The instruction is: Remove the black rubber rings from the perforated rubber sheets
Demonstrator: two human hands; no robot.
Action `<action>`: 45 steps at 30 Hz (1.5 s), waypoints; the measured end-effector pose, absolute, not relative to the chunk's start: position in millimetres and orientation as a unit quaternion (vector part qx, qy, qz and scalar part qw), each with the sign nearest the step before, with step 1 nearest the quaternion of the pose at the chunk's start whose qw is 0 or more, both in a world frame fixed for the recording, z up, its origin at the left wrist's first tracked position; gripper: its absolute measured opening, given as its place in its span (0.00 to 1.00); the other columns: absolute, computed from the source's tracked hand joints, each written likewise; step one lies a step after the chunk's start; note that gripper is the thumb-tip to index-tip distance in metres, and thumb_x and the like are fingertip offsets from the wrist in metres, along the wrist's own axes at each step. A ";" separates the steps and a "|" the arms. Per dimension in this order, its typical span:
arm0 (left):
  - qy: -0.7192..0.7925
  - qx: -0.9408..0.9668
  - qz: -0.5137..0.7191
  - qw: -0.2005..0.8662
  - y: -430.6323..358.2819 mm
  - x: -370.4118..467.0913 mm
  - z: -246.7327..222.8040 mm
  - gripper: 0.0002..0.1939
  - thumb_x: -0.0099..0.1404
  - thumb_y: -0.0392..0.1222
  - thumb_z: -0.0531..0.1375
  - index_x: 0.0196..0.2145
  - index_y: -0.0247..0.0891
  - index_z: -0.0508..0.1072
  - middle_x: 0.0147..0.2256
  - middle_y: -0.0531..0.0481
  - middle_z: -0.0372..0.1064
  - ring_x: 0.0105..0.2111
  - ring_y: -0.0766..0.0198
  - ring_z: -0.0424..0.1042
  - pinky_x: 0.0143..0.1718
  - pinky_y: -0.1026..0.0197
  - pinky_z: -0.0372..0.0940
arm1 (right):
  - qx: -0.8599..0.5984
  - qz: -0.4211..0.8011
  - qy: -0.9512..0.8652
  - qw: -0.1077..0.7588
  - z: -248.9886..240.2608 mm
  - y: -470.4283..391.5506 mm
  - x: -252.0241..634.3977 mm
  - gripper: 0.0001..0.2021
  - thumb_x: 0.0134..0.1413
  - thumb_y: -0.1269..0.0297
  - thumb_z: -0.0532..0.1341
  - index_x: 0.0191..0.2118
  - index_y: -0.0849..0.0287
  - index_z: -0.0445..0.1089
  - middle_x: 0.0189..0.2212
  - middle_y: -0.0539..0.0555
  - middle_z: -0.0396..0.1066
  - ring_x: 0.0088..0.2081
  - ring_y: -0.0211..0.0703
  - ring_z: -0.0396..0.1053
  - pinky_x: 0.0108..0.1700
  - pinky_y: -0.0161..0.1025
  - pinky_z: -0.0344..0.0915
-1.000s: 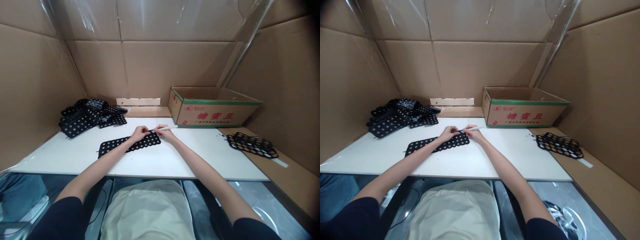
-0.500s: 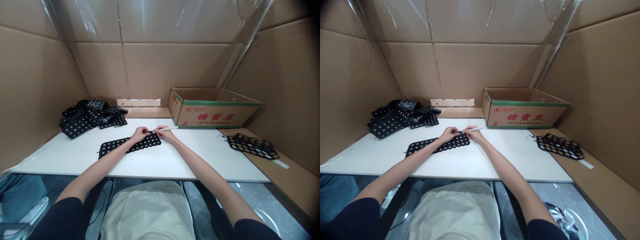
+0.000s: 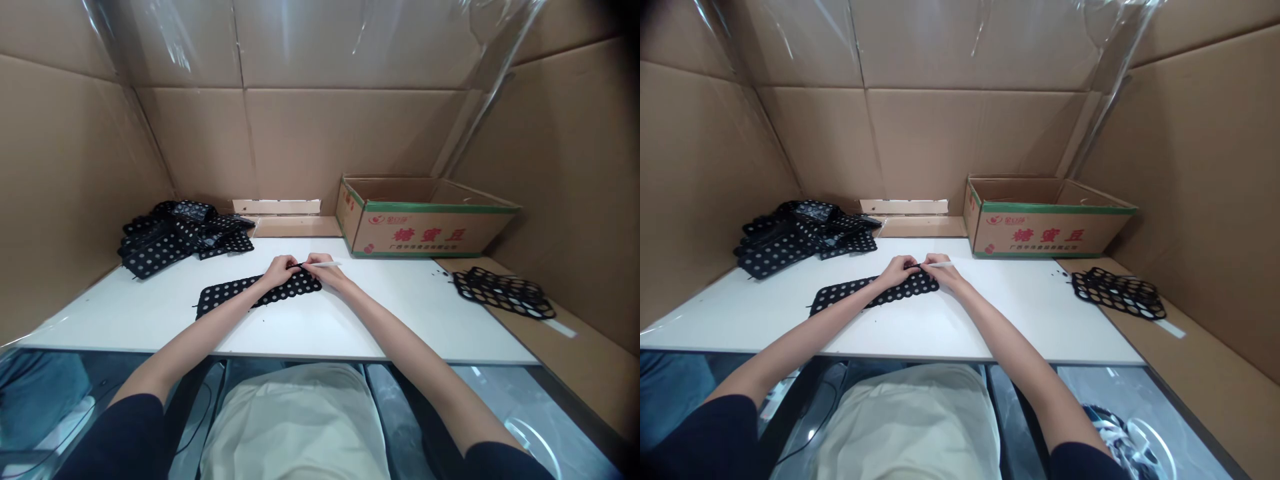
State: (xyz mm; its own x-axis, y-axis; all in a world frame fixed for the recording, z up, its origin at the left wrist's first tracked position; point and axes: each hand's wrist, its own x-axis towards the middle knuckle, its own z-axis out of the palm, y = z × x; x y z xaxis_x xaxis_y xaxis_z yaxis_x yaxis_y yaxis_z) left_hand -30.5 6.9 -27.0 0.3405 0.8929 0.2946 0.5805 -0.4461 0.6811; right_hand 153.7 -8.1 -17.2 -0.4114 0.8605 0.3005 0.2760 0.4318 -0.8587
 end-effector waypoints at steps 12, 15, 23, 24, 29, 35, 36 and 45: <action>0.463 0.806 0.315 0.190 5.6 -25.8 -30.2 0.05 0.57 0.38 0.56 0.29 0.35 0.70 0.30 0.49 0.71 0.32 0.61 0.68 0.38 0.59 0.61 | -0.399 0.202 -0.839 0.311 -8.0 -0.1 150.9 0.07 0.50 0.64 0.53 0.24 0.60 0.60 0.19 0.47 0.61 0.25 0.35 0.56 0.29 0.33 0.49; 0.461 0.807 0.316 0.189 5.7 -25.8 -30.1 0.05 0.57 0.38 0.56 0.29 0.35 0.70 0.30 0.49 0.71 0.32 0.61 0.68 0.37 0.59 0.61 | -0.395 0.216 -0.837 0.310 -10.1 0.0 151.5 0.06 0.50 0.65 0.52 0.26 0.59 0.60 0.19 0.47 0.61 0.26 0.36 0.56 0.29 0.33 0.49; 0.472 0.797 0.318 0.201 6.9 -26.4 -29.3 0.05 0.56 0.38 0.57 0.29 0.35 0.71 0.29 0.49 0.71 0.31 0.62 0.68 0.37 0.60 0.61 | -0.387 0.275 -0.814 0.335 -13.0 0.8 149.9 0.06 0.48 0.64 0.53 0.25 0.58 0.58 0.19 0.46 0.59 0.25 0.36 0.56 0.28 0.33 0.50; 0.473 0.795 0.319 0.207 7.3 -26.6 -29.4 0.05 0.56 0.38 0.57 0.29 0.34 0.71 0.29 0.49 0.71 0.30 0.62 0.68 0.36 0.60 0.61 | -0.392 0.298 -0.801 0.340 -14.5 0.6 149.8 0.06 0.48 0.64 0.53 0.25 0.58 0.58 0.19 0.46 0.59 0.24 0.35 0.56 0.27 0.33 0.50; 0.475 0.779 0.328 0.243 9.7 -28.2 -29.6 0.06 0.55 0.39 0.59 0.28 0.34 0.71 0.28 0.49 0.71 0.30 0.63 0.68 0.37 0.61 0.62 | -0.413 0.388 -0.722 0.396 -25.9 -5.2 151.3 0.07 0.48 0.61 0.55 0.27 0.58 0.59 0.15 0.43 0.57 0.19 0.34 0.55 0.23 0.32 0.50; 0.473 0.783 0.318 0.249 8.7 -28.7 -27.2 0.07 0.56 0.41 0.59 0.27 0.34 0.71 0.26 0.50 0.70 0.28 0.64 0.67 0.34 0.61 0.60 | -0.415 0.324 -0.733 0.431 -21.7 -7.8 153.2 0.10 0.47 0.59 0.57 0.24 0.58 0.59 0.18 0.45 0.60 0.22 0.34 0.57 0.26 0.32 0.51; 0.469 0.787 0.318 0.243 8.2 -28.5 -27.2 0.06 0.56 0.41 0.58 0.28 0.34 0.71 0.27 0.50 0.70 0.29 0.63 0.67 0.35 0.61 0.60 | -0.409 0.296 -0.749 0.428 -18.4 -6.5 152.9 0.10 0.47 0.60 0.57 0.22 0.59 0.58 0.18 0.46 0.59 0.24 0.34 0.56 0.27 0.33 0.50; 0.449 0.817 0.314 0.178 2.8 -23.7 -29.7 0.04 0.58 0.36 0.55 0.29 0.36 0.70 0.29 0.49 0.70 0.32 0.61 0.67 0.37 0.60 0.60 | -0.388 0.206 -0.835 0.332 -6.9 4.6 148.4 0.08 0.45 0.66 0.53 0.20 0.59 0.53 0.19 0.47 0.56 0.25 0.35 0.53 0.29 0.34 0.47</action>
State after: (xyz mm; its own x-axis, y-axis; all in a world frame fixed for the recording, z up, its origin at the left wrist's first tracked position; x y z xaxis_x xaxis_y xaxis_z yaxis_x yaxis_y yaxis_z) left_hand -23.7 2.8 -29.7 0.3986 0.8461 0.3539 0.6222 -0.5330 0.5734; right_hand 148.4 4.6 -6.9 -0.4779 0.7848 0.3946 0.5110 0.6138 -0.6018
